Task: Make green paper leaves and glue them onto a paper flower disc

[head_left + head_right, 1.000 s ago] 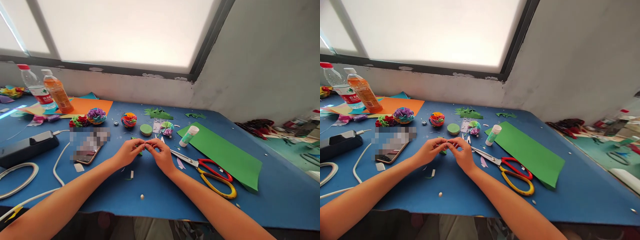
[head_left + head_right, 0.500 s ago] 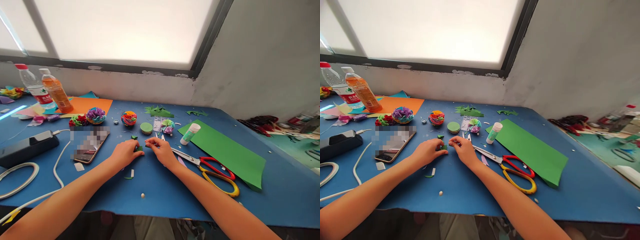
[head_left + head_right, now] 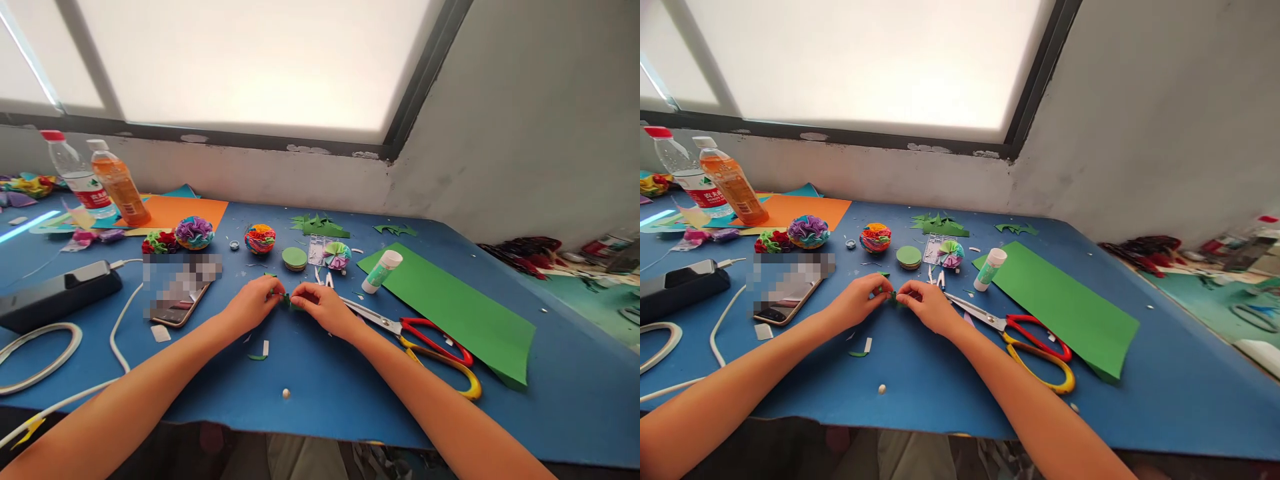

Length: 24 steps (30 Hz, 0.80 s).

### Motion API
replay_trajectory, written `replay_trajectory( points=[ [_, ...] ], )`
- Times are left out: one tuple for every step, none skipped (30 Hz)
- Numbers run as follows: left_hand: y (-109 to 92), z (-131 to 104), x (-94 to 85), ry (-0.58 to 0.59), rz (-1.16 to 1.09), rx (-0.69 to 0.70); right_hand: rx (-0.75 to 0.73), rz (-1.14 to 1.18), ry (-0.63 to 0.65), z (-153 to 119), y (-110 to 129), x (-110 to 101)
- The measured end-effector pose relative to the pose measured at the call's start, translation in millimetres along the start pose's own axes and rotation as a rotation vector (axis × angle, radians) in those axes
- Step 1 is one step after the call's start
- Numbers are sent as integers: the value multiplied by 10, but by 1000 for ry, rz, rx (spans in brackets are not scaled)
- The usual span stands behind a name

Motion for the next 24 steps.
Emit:
replay_trajectory(
  points=[
    [8,-1,5,0,-41,-27,5,19,9,-5,-3,19],
    [17,-4,15,6,-85,-56,9,41,13,-11,-3,38],
    [24,-6,29,19,-133,-84,12,66,12,-16,0,57],
    [27,-8,45,35,-182,-107,15,95,9,-22,7,74],
    [24,-10,58,51,-230,-123,17,124,5,-26,16,89],
    [15,-10,66,66,-276,-131,18,153,-1,-28,26,98],
    [3,-9,68,80,-318,-131,20,181,-11,-30,36,101],
    [-13,-8,65,93,-358,-127,22,205,-26,-30,44,95],
    [-28,-6,57,104,-392,-121,24,225,-44,-29,51,82],
    [-42,-5,46,112,-422,-115,28,242,-61,-29,54,66],
    [-52,-4,33,117,-447,-112,33,255,-77,-28,56,48],
    [-57,-3,21,117,-469,-111,37,263,-90,-29,57,32],
    [-59,-3,10,114,-487,-114,41,268,-100,-30,59,19],
    [-57,-2,1,107,-505,-120,43,270,-110,-32,61,8],
    [-51,-2,-7,97,-522,-128,43,267,-124,-36,63,-3],
    [-43,-2,-14,84,-538,-139,40,260,-145,-40,67,-16],
    [-35,-2,-22,68,-553,-149,34,251,-171,-45,72,-29],
    [-26,-3,-32,49,-565,-160,27,241,-199,-50,77,-42],
    [-18,-5,-43,30,-575,-170,21,231,-224,-55,81,-52],
    [-12,-8,-55,11,-585,-179,16,224,-246,-60,83,-58],
    [-10,-12,-66,-4,-593,-185,14,218,-261,-63,84,-60],
    [-10,-17,-73,-14,-601,-189,14,213,-272,-66,83,-60],
    [-12,-22,-76,-19,-609,-191,14,206,-283,-69,81,-61],
    [-17,-27,-74,-17,-617,-191,13,196,-295,-71,81,-64]
  ],
)
Point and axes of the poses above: each hand's wrist, its own z-axis towards the middle knuckle, its own x-axis out of the palm, y = z × x, the point moved 6 cm from there along z, towards the middle knuckle, and after that the axes turned 7 degrees about -x, right-handed, at the moved point
